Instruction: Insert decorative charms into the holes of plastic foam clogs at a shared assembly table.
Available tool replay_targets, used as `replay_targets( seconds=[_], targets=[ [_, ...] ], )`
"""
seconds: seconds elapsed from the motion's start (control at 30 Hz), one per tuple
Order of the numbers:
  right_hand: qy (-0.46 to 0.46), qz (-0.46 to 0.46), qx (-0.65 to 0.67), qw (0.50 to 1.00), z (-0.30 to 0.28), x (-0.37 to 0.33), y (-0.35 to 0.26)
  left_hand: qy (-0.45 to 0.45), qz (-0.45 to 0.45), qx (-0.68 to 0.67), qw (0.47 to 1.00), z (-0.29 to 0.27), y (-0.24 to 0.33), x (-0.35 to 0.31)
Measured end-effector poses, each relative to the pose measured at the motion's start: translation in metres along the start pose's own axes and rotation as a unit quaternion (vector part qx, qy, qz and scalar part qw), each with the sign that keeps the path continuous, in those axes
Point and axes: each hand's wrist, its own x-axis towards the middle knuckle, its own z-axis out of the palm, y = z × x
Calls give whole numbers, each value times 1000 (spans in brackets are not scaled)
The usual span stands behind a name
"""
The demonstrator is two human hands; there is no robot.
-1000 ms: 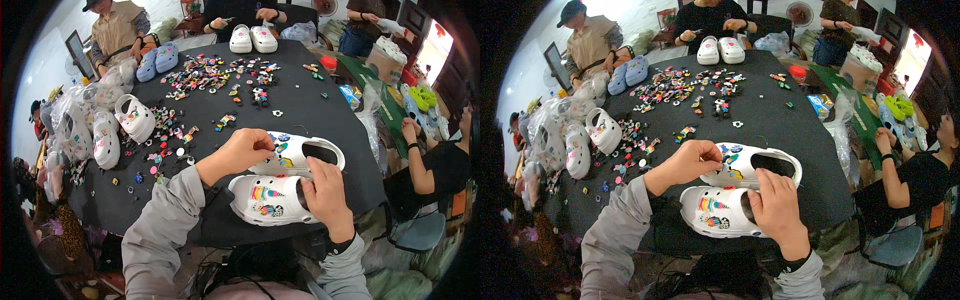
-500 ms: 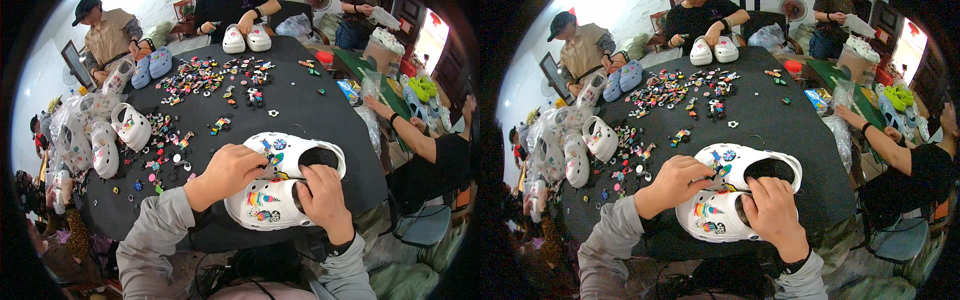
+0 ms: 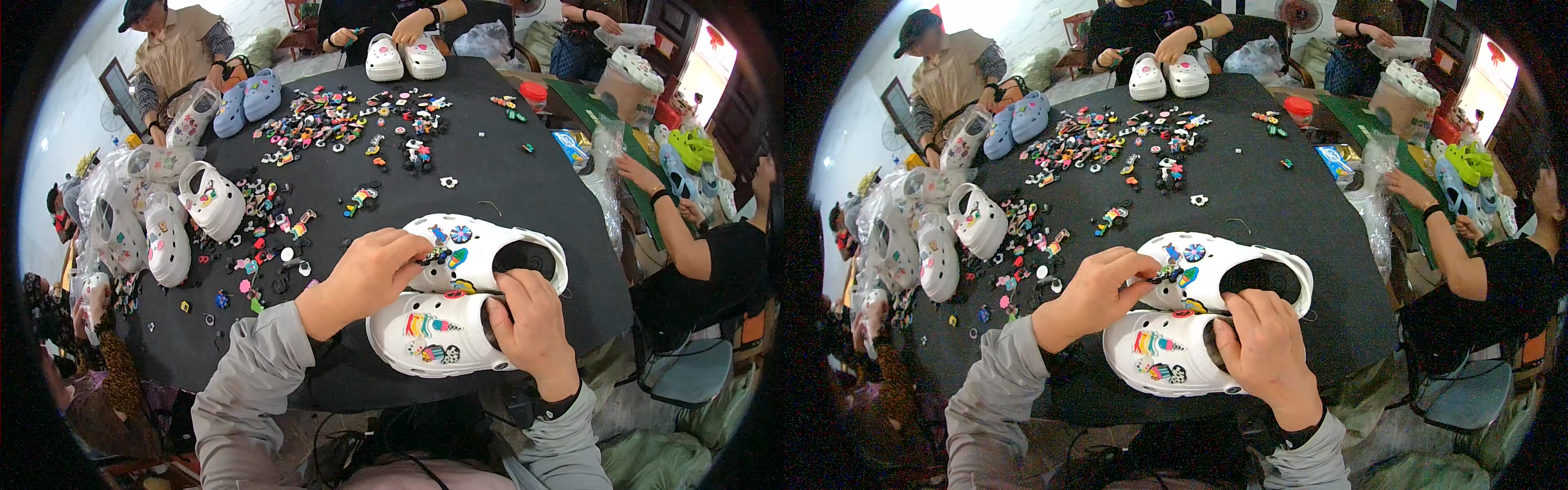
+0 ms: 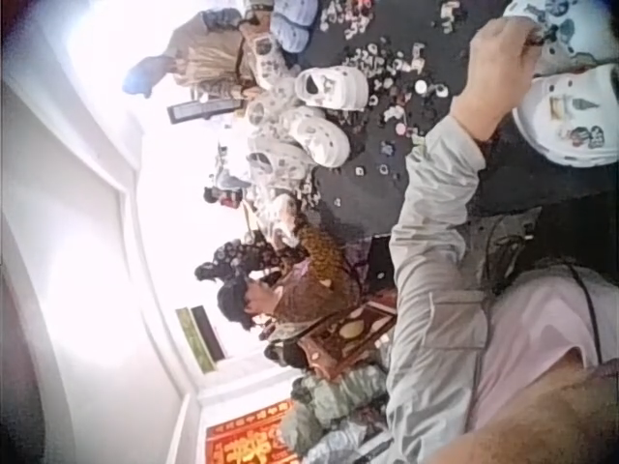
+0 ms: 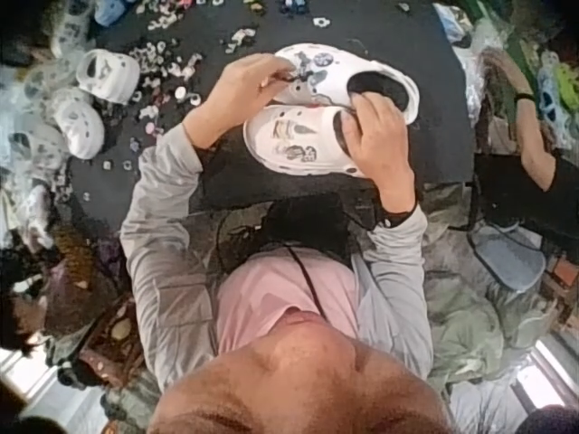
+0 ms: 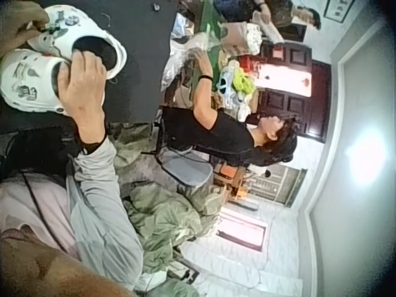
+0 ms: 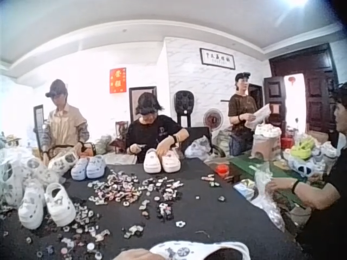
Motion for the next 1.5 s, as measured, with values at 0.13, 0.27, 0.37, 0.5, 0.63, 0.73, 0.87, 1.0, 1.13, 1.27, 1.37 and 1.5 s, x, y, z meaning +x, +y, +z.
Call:
replay_targets(
  seconds=[0.13, 0.27, 0.37, 0.5, 0.63, 0.73, 0.87, 1.0, 1.13, 1.27, 1.37, 1.5],
  targets=[
    [-8, 2, 0, 1000, -1, 0, 0, -8, 12, -12, 1000, -1, 2, 8],
    [-15, 6, 6, 1000, -2, 1, -1, -38, 59, 17, 997, -1, 10, 18],
    [0, -6, 11, 1000, 1, -1, 3, -51, 78, 45, 995, 0, 13, 18],
    [-2, -1, 17, 1000, 1, 0, 3, -58, 59, 72, 994, -2, 12, 10],
    [-9, 6, 15, 1000, -1, -1, 2, -55, 78, 90, 991, -1, 16, 12],
    [-8, 7, 13, 1000, 0, -2, 2, -63, 106, 104, 987, 0, 20, 17],
    [-4, 4, 11, 1000, 3, -2, 3, -85, 118, 104, 984, 4, 11, 21],
    [-3, 0, 2, 1000, 3, 0, 2, -129, 63, 72, 987, 4, 5, 28],
    [0, 1, -5, 1000, 4, 2, 1, -118, 54, 44, 990, 5, 0, 36],
    [-12, 13, 2, 1000, 0, 0, 4, -259, -34, -17, 965, -2, 0, 61],
    [14, -6, 6, 1000, 3, 3, 1, -261, -25, -59, 963, 1, -19, 61],
    [12, -6, 13, 1000, 7, 2, 2, -206, -42, -23, 977, 2, -13, 47]
  ],
)
